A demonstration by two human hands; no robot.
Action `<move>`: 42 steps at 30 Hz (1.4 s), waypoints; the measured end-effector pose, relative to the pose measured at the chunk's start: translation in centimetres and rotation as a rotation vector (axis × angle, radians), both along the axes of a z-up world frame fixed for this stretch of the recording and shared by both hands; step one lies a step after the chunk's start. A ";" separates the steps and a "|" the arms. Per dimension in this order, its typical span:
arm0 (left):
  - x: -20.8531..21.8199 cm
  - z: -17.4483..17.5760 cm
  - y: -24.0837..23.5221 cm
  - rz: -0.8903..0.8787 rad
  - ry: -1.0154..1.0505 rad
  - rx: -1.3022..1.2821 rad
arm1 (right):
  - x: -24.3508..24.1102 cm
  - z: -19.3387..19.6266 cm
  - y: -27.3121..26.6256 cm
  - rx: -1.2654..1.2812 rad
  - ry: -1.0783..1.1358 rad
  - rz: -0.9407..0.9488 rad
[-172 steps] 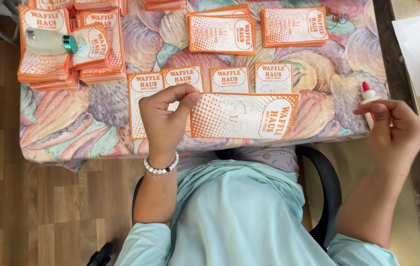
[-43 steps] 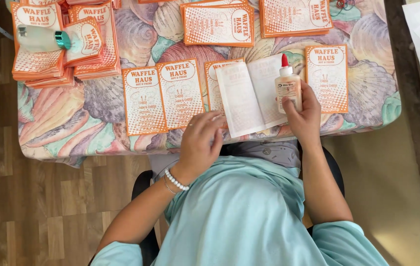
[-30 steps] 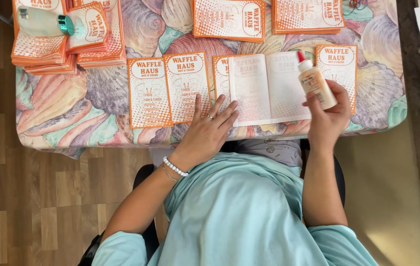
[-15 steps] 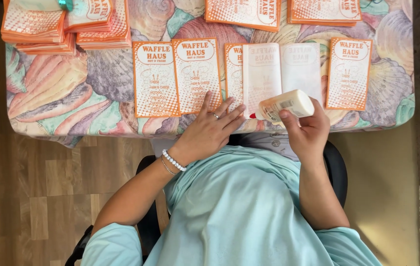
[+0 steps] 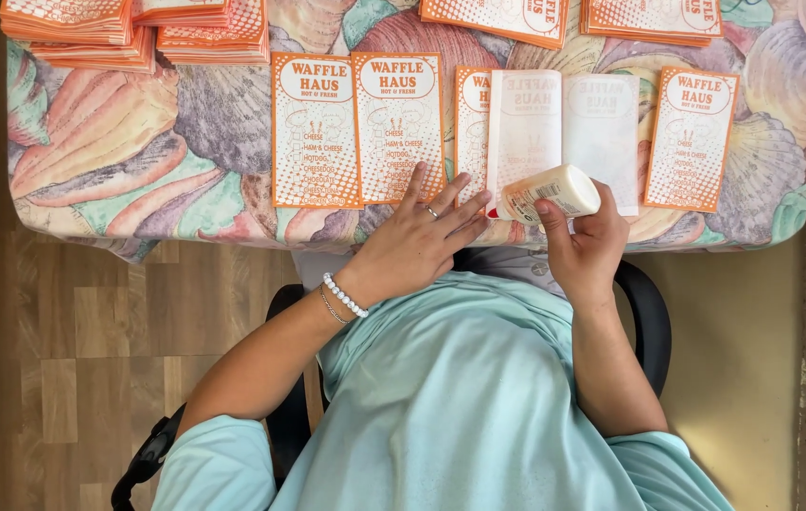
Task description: Applying glue to the edges of paper bags and folding them to seal the bottom or sides.
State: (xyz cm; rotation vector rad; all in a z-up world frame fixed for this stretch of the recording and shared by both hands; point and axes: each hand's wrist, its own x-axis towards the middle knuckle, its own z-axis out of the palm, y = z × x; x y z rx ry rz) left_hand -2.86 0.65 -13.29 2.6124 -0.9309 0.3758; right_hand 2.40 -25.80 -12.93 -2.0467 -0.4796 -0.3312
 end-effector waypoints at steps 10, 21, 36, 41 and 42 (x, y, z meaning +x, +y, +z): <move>-0.3 0.6 0.1 -0.017 0.025 0.037 | 0.3 -0.5 0.4 -0.023 -0.077 -0.026; -0.2 0.9 0.4 -0.005 -0.024 0.141 | -1.9 5.3 -0.2 0.041 -0.176 -0.170; -0.2 0.0 0.0 -0.015 -0.021 0.019 | 0.1 -0.3 -0.2 -0.060 -0.105 -0.033; -0.2 0.1 0.1 -0.014 -0.007 0.033 | 0.1 -0.5 -0.3 -0.066 -0.104 -0.035; -0.2 0.2 0.1 -0.016 -0.001 0.033 | 0.1 -0.5 -0.2 -0.069 -0.105 -0.039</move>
